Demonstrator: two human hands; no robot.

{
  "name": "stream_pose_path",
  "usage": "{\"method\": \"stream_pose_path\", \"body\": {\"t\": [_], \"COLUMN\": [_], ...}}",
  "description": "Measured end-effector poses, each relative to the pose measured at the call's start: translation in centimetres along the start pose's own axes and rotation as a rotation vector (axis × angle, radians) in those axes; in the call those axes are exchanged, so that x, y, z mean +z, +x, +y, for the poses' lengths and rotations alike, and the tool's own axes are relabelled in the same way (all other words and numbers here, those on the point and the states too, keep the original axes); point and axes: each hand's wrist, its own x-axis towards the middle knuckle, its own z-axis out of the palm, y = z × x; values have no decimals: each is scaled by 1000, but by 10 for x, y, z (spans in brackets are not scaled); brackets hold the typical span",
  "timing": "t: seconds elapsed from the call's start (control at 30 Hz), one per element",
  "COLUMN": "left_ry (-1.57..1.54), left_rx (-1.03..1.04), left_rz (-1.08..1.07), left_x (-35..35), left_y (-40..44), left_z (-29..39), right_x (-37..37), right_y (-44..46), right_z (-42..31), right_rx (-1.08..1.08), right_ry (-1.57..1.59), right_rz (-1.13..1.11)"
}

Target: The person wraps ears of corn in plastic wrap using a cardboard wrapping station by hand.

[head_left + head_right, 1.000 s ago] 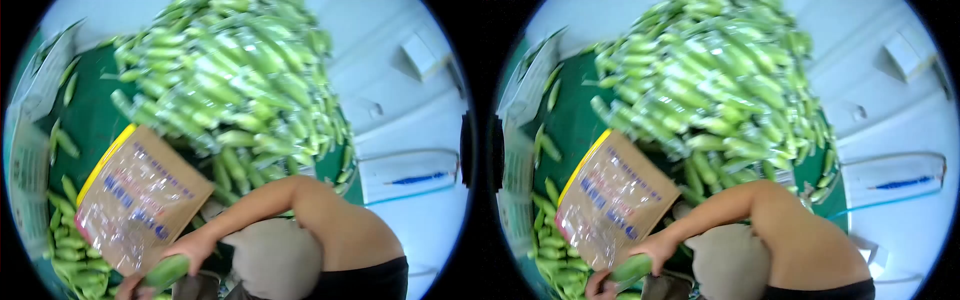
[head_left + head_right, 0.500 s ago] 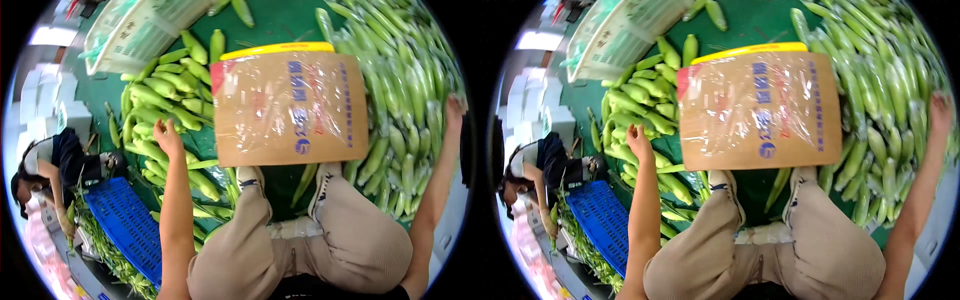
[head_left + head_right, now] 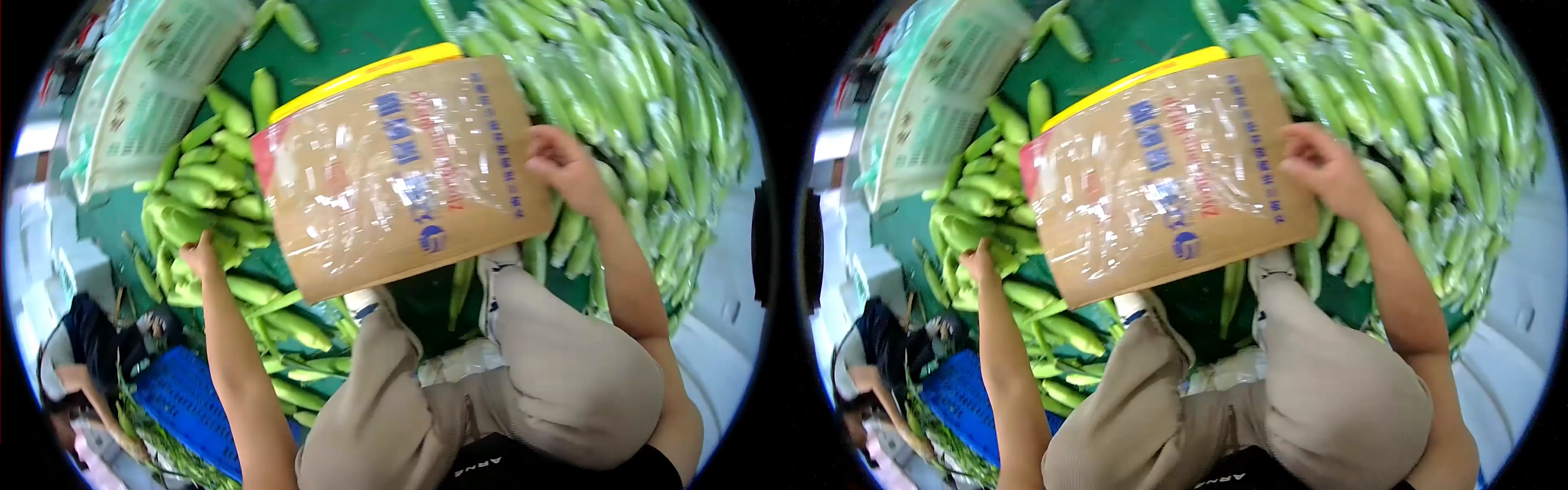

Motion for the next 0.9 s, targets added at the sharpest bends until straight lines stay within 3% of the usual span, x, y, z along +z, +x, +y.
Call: {"method": "stream_pose_path", "body": {"t": [0.03,0.1,0.17,0.23,0.3,0.37,0.43,0.47,0.57,0.6,0.7,0.8,0.9], "left_ry": [-10,-437,-554,-388,27,274,317,342,400,348,359,304,116], "left_rx": [37,373,662,731,1129,1166,1243,1269,1215,1307,1273,1481,1205], "left_rz": [97,132,33,-329,-368,-385,-419,-449,-572,-568,-671,-458,-240], "left_x": [3,2,-13,-19,15,68,77,80,81,84,82,78,33], "left_y": [-40,-85,-159,-220,-274,-317,-327,-332,-328,-323,-314,-300,-295], "left_z": [23,45,123,185,225,234,247,248,257,255,265,267,214], "right_x": [3,7,16,24,35,44,47,54,63,69,88,107,112], "right_y": [-3,-5,-3,0,10,18,22,18,2,14,68,86,101], "right_z": [-11,-11,-21,-25,-8,8,20,22,-5,-17,-27,-35,-24], "right_rx": [-47,-366,-348,-403,-537,-673,-746,-867,-390,-491,-651,-772,-794], "right_ry": [-282,-672,-811,-897,-930,-888,-851,-508,-31,-40,-342,-791,-770], "right_rz": [-124,-216,-273,-315,-293,-223,-182,70,287,316,102,7,-27]}}
